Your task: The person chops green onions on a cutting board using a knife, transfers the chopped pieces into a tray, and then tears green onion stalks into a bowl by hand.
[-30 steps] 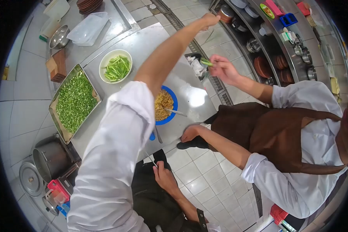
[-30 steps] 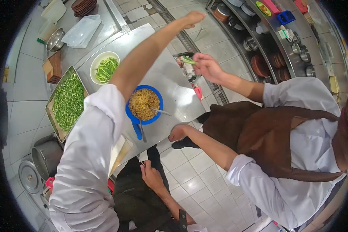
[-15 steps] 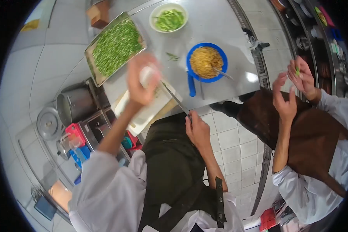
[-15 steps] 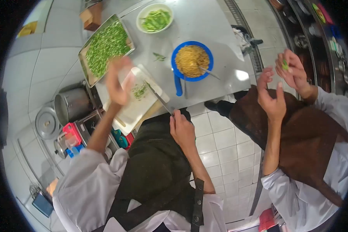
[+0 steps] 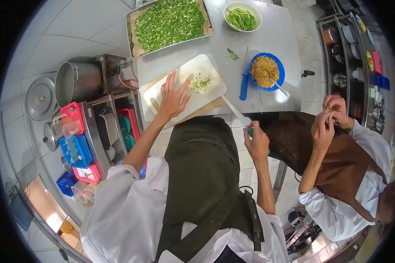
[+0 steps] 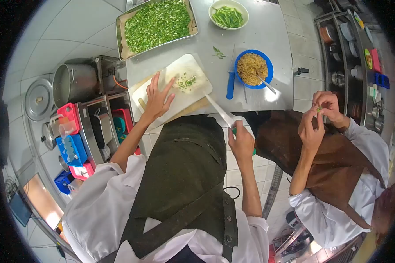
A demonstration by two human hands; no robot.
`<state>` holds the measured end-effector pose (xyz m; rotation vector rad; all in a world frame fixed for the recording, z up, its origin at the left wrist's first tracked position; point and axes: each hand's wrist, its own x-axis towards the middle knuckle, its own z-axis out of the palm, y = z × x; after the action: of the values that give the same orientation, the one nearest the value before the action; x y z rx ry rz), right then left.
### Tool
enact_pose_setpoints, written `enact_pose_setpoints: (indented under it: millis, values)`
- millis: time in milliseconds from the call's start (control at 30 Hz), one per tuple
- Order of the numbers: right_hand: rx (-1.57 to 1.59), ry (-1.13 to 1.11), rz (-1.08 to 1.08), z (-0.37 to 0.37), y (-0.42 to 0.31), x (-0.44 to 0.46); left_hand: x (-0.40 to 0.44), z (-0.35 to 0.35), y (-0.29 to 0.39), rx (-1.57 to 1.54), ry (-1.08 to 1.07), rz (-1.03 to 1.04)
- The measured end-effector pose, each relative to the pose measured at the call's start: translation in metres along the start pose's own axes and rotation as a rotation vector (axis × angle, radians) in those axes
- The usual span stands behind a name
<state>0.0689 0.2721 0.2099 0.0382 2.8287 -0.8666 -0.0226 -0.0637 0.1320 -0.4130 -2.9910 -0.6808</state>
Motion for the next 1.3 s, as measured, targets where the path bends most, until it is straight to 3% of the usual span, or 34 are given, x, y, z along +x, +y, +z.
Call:
enact_pose_setpoints:
  millis: [133,200,233,300,367,433,567,633,700,800,833,900,967,1033,1167,1233,1267,1300]
  values:
    - [0.079,0.071,0.084,0.019,-0.021,0.023,-0.024,0.001,-0.019,-0.044,0.135,-0.158]
    - [0.113,0.116,0.088,0.038,-0.038,0.047,-0.048,0.004,-0.040,0.046,0.354,-0.454]
    - [0.163,0.164,0.096,0.048,-0.044,0.062,-0.059,0.003,-0.050,0.042,0.368,-0.458]
    - [0.180,0.216,0.070,0.069,-0.045,0.090,-0.087,-0.006,-0.056,-0.039,0.279,-0.728]
    - [0.198,0.268,0.034,0.079,-0.047,0.100,-0.100,-0.011,-0.056,-0.177,0.304,-0.755]
    - [0.214,0.299,0.102,0.082,-0.048,0.105,-0.109,-0.006,-0.063,-0.238,0.311,-0.654]
    - [0.235,0.281,0.082,0.088,-0.038,0.087,-0.105,-0.016,-0.064,-0.208,0.297,-0.725]
    - [0.222,0.339,0.014,0.100,-0.018,0.080,-0.107,-0.012,-0.087,-0.206,0.269,-0.932]
    - [0.271,0.304,0.059,0.100,-0.017,0.064,-0.125,-0.012,-0.113,-0.226,0.275,-0.921]
    - [0.322,0.250,0.164,0.110,-0.007,0.046,-0.141,-0.013,-0.134,-1.416,0.414,-1.010]
    - [0.327,0.249,0.201,0.114,-0.004,0.041,-0.145,-0.017,-0.137,-1.412,0.405,-1.017]
    - [0.358,0.247,0.215,0.120,-0.002,0.033,-0.147,-0.034,-0.139,-1.753,0.356,-0.833]
    - [0.400,0.250,0.183,0.125,-0.001,0.028,-0.136,-0.058,-0.121,-1.680,0.334,-0.903]
    - [0.399,0.271,0.169,0.125,-0.005,0.024,-0.118,-0.088,-0.091,-1.561,0.587,-0.980]
    - [0.417,0.279,0.149,0.122,-0.011,0.021,-0.127,-0.105,-0.129,-1.603,0.530,-0.741]
    - [0.445,0.268,0.190,0.123,-0.012,0.024,-0.083,-0.149,-0.104,-1.692,0.643,-0.732]
    - [0.454,0.273,0.188,0.124,-0.012,0.025,-0.069,-0.161,-0.115,-1.688,0.595,-0.687]
    - [0.433,0.278,0.185,0.124,-0.011,0.025,-0.040,-0.176,-0.107,-1.611,0.673,-0.756]
